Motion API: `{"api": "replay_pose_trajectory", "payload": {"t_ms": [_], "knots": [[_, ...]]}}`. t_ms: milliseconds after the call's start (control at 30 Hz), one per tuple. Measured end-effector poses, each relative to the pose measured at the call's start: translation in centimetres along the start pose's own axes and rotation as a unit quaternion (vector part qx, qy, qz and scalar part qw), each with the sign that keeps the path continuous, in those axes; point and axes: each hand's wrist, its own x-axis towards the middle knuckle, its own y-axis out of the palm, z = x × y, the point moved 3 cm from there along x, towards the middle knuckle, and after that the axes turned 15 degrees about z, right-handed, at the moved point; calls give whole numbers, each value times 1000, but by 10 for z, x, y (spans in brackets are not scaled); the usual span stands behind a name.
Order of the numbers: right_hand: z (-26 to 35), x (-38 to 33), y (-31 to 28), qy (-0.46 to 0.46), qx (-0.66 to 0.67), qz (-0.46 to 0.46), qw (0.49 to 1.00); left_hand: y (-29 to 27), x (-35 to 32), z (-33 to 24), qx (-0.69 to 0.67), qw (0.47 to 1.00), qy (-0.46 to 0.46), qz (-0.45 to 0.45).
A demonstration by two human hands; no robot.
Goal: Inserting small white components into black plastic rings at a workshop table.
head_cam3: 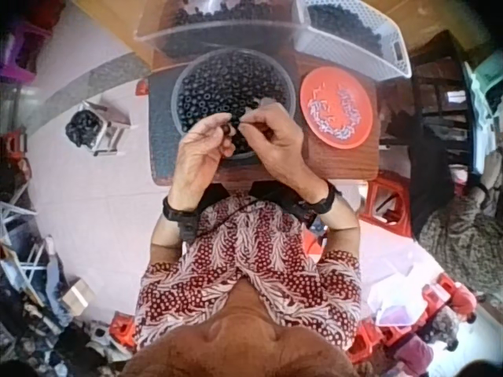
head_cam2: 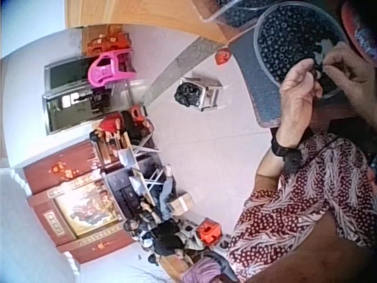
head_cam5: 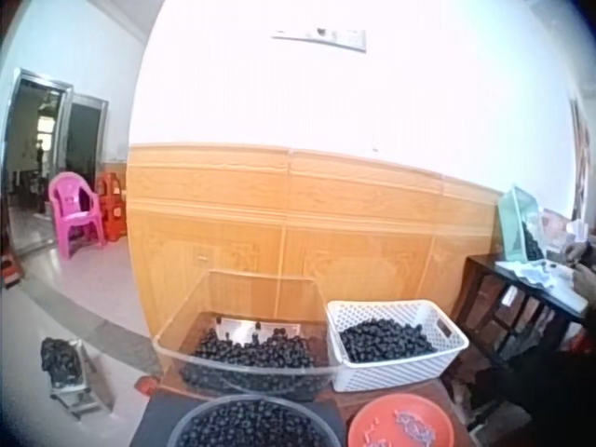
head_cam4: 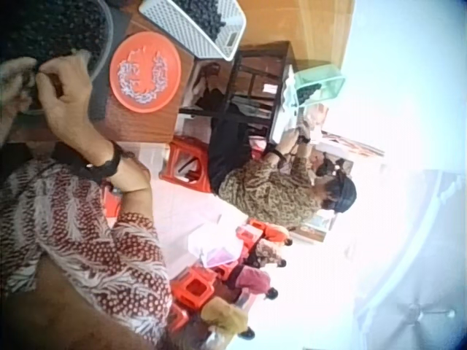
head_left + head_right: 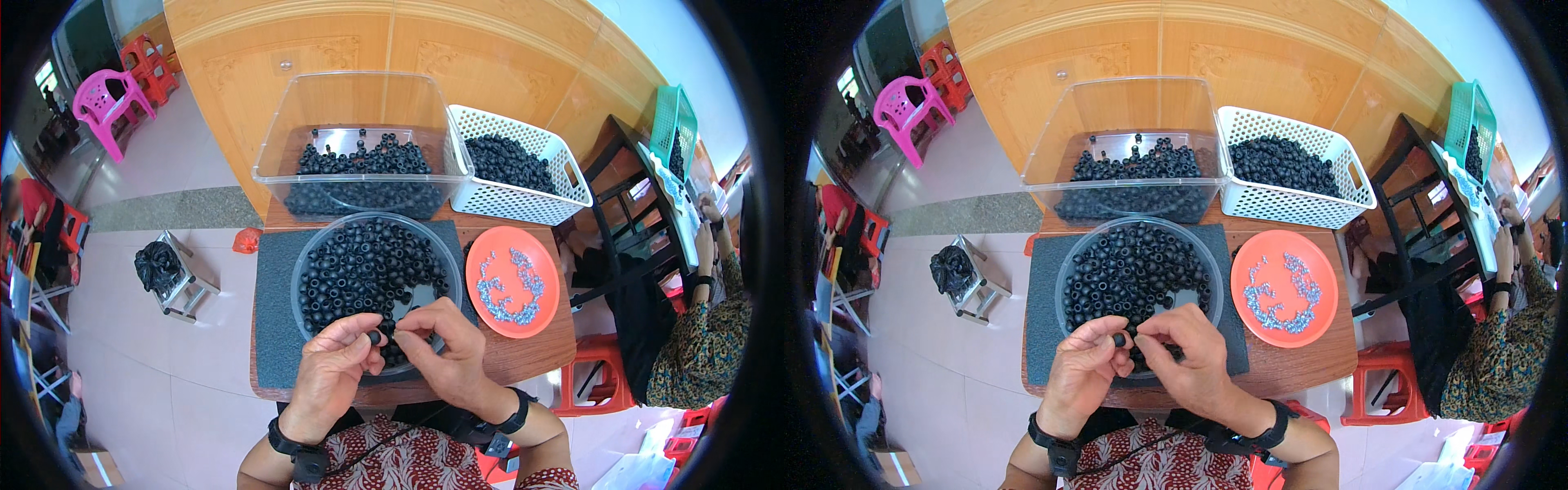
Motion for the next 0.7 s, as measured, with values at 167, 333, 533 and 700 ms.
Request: {"api": "replay_pose_trajectory", "payload": {"t_ms": [167, 333, 533, 700], "knots": [[3, -3, 11, -81, -93, -47, 991, 4, 1, 5, 23, 999, -1, -23], [-4, -1, 11, -68, -84, -36, 993, 9, 0, 10, 124, 992, 7, -22], [-10, -3, 6, 18, 50, -27, 998, 1, 1, 8, 116, 993, -9, -7], [-14, -9, 9, 36, 111, -37, 993, 3, 1, 7, 40, 998, -38, 18]]}}
